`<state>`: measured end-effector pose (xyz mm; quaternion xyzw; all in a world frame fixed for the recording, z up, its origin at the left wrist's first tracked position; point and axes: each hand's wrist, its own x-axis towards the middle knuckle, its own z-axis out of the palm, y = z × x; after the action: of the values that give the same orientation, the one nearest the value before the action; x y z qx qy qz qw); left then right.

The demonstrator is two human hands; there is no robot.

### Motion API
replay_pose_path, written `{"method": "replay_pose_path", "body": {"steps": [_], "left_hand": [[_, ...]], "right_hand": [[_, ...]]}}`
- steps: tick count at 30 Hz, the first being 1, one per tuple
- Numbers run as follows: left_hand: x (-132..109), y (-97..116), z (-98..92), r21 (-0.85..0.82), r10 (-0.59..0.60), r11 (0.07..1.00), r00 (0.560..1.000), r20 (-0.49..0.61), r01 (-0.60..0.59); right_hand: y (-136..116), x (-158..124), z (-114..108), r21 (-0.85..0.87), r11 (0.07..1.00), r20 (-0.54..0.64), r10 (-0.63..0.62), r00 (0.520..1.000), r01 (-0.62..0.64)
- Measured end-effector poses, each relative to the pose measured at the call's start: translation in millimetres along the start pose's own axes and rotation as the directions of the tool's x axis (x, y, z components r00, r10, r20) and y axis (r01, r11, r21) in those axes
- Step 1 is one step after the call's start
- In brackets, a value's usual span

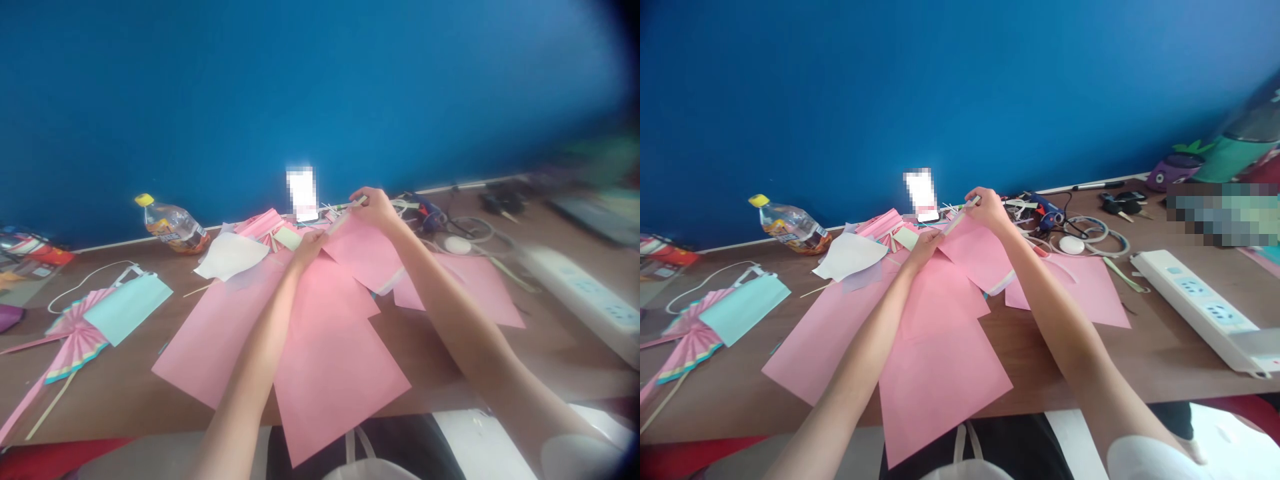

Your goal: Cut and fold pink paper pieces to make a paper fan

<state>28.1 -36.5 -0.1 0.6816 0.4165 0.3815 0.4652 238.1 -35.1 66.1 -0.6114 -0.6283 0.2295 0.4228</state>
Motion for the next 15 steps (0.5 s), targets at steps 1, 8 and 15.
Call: {"method": "replay_pose_path", "body": {"steps": [1,8,15], "left_hand": [[0,1,0.2,0.021,0.008,1.0,1.0,-0.001,-0.007],[-3,2,0.2,0.047,0.021,0.999,1.0,-0.013,-0.021],[-6,7,-0.5,-0.006,0.012,1.0,1.0,0.007,-0.012]], "right_hand": [[-1,0,0,0.001,1.0,0.004,-0.001,1.0,0.001],[-10,-5,0,0.01,0.999,0.029,-0.044,0.999,0.044],[-10,-4,-2,0.006,0.999,0.015,-0.042,0.999,0.042]]}}
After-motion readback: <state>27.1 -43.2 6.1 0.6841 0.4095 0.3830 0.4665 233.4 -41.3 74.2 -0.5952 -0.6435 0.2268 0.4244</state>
